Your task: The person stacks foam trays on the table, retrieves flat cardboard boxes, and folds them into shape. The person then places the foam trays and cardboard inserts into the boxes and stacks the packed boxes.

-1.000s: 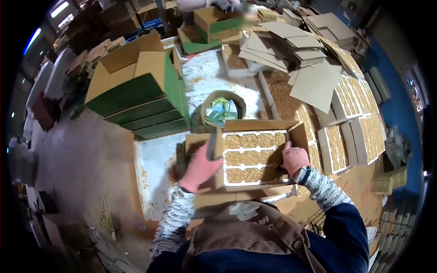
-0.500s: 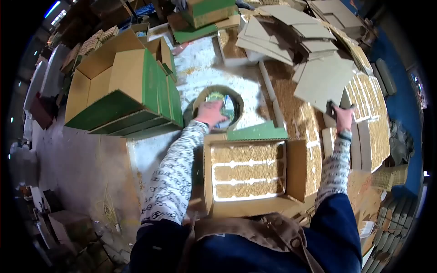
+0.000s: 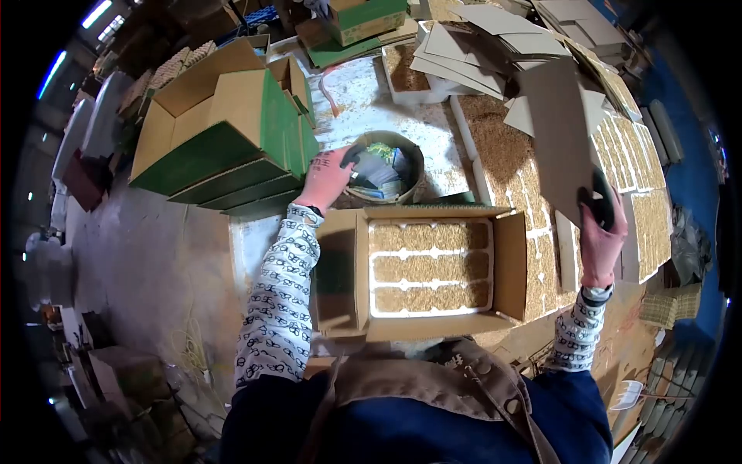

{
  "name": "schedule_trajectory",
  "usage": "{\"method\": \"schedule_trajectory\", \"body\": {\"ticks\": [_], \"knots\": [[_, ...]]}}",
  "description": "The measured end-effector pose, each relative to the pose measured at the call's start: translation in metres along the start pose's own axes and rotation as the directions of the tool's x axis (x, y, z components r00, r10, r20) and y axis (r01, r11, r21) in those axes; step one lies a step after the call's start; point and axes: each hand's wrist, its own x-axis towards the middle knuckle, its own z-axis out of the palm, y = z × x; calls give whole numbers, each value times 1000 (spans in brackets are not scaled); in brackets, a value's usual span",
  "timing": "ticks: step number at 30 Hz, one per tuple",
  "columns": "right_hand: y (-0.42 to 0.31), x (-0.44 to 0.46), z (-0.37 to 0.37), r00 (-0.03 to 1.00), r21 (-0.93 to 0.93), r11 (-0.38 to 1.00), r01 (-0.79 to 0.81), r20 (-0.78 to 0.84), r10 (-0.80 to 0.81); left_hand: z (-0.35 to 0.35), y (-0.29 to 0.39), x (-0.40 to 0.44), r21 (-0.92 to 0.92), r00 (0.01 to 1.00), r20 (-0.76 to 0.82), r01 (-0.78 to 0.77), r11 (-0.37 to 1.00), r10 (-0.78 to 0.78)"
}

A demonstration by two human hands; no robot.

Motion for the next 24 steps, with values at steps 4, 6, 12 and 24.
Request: {"method": "schedule_trajectory", "body": {"ticks": [4, 6, 12, 24], "knots": [[-22, -4, 11, 981, -3, 984, 178, 81, -177, -22, 15, -14, -84, 983, -150, 92, 992, -104], [-56, -11, 11, 948, -98, 944, 316, 70, -310, -50, 65, -36, -105, 941, -327, -124, 987, 84], [-85, -49, 39, 612, -24, 753, 658, 599, -516, -18, 117, -155, 192, 790, 472, -525, 829, 391], [-32, -55, 11, 260, 6, 985, 174, 964, -51, -40, 101, -205, -231, 979, -174, 64, 971, -106]]}}
